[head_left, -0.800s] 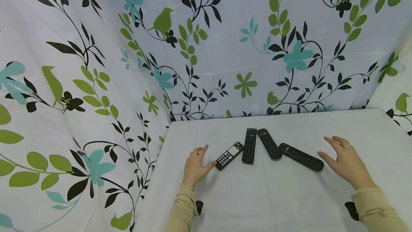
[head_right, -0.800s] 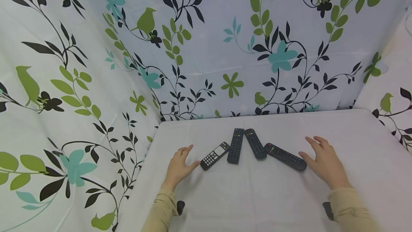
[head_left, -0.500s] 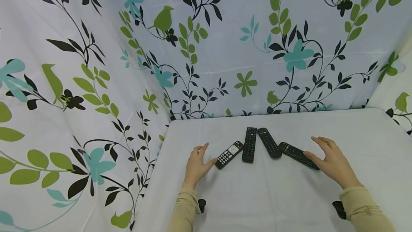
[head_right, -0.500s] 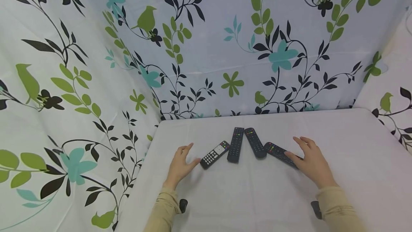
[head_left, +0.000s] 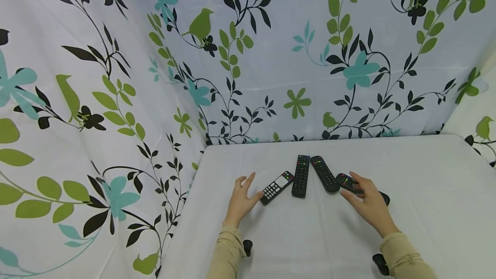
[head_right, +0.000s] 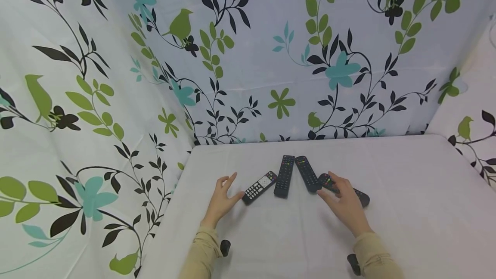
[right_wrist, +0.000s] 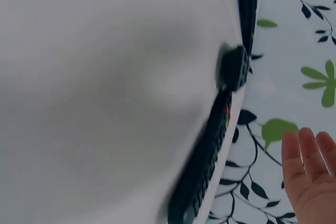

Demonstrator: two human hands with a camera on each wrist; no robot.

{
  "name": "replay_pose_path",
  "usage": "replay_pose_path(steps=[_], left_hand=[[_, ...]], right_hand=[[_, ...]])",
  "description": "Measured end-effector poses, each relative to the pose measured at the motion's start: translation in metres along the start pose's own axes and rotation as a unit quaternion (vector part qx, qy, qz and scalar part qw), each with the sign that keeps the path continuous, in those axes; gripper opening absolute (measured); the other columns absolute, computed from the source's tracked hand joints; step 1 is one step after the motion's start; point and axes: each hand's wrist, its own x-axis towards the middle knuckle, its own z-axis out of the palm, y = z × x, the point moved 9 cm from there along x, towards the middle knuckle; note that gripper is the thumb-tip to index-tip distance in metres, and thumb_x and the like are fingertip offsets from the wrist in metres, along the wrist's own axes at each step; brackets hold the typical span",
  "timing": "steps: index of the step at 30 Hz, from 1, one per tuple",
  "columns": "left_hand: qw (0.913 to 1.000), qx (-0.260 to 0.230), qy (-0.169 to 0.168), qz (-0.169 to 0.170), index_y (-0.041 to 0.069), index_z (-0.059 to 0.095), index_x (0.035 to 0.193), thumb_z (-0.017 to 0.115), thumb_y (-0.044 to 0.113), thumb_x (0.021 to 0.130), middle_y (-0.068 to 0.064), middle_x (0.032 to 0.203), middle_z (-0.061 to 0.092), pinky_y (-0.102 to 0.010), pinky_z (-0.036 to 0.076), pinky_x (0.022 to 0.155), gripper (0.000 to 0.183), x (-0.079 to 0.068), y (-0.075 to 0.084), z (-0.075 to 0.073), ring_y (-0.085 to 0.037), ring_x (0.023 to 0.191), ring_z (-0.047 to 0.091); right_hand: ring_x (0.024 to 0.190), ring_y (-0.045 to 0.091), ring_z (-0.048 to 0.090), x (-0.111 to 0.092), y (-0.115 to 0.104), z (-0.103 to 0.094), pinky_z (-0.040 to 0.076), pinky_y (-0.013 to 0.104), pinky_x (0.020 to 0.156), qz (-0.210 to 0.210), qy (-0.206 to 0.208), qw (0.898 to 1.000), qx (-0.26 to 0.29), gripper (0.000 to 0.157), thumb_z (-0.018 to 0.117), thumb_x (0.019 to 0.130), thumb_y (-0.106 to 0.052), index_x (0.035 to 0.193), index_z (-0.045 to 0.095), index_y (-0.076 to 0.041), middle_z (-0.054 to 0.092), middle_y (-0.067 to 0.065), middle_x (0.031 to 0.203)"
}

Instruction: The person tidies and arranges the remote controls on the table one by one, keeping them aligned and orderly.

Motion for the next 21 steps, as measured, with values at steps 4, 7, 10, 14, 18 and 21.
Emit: replay_pose_path(steps=[4,7,10,14,18,21], left_hand=[[1.0,0.008,0.002,-0.001,0.035,0.03,0.134,0.059,0.044,0.077,-0.013,0.135,0.031,-0.046,0.043,0.082,0.064,0.001,-0.005,0.0,-0.033,0.109,0.047],[1.0,0.006,0.008,0.001,0.034,0.031,0.134,0.059,0.042,0.078,-0.012,0.134,0.032,-0.046,0.043,0.081,0.064,0.002,-0.008,0.0,-0.032,0.108,0.048],[1.0,-0.001,0.007,-0.001,0.033,0.031,0.135,0.059,0.04,0.078,-0.012,0.133,0.034,-0.048,0.042,0.084,0.063,0.003,-0.01,0.0,-0.034,0.11,0.047],[1.0,-0.005,0.0,-0.004,0.031,0.031,0.135,0.058,0.042,0.077,-0.011,0.13,0.039,-0.048,0.039,0.09,0.065,0.005,-0.013,0.004,-0.035,0.114,0.045],[0.9998,-0.01,-0.011,-0.01,0.031,0.031,0.135,0.058,0.043,0.077,-0.009,0.127,0.042,-0.046,0.038,0.093,0.065,0.007,-0.014,0.009,-0.032,0.116,0.044],[0.9995,-0.019,-0.019,-0.015,0.032,0.03,0.135,0.058,0.042,0.077,-0.009,0.126,0.043,-0.044,0.042,0.087,0.065,0.008,-0.013,0.012,-0.029,0.11,0.049]], right_hand=[[0.106,0.036,0.048,-0.003,-0.003,0.019,0.046,0.047,0.079,0.016,-0.002,0.999,0.028,0.066,0.06,0.079,-0.037,0.133,0.035,-0.011,0.036,0.02,0.128],[0.108,0.035,0.047,-0.005,-0.004,0.032,0.046,0.045,0.08,0.033,-0.006,0.998,0.047,0.066,0.06,0.078,-0.039,0.133,0.034,-0.013,0.033,0.019,0.13],[0.109,0.035,0.047,-0.007,-0.008,0.047,0.046,0.044,0.082,0.051,-0.029,0.995,0.076,0.066,0.059,0.079,-0.041,0.133,0.034,-0.012,0.032,0.018,0.131],[0.11,0.034,0.047,-0.013,-0.013,0.071,0.045,0.043,0.084,0.082,-0.067,0.989,0.108,0.067,0.056,0.079,-0.045,0.133,0.034,-0.012,0.034,0.016,0.132],[0.111,0.03,0.049,-0.018,-0.018,0.094,0.046,0.039,0.084,0.104,-0.087,0.983,0.121,0.068,0.057,0.077,-0.048,0.132,0.034,-0.016,0.036,0.011,0.132],[0.11,0.028,0.05,-0.019,-0.023,0.109,0.046,0.037,0.084,0.11,-0.095,0.982,0.125,0.068,0.058,0.076,-0.049,0.132,0.035,-0.016,0.038,0.009,0.132]])
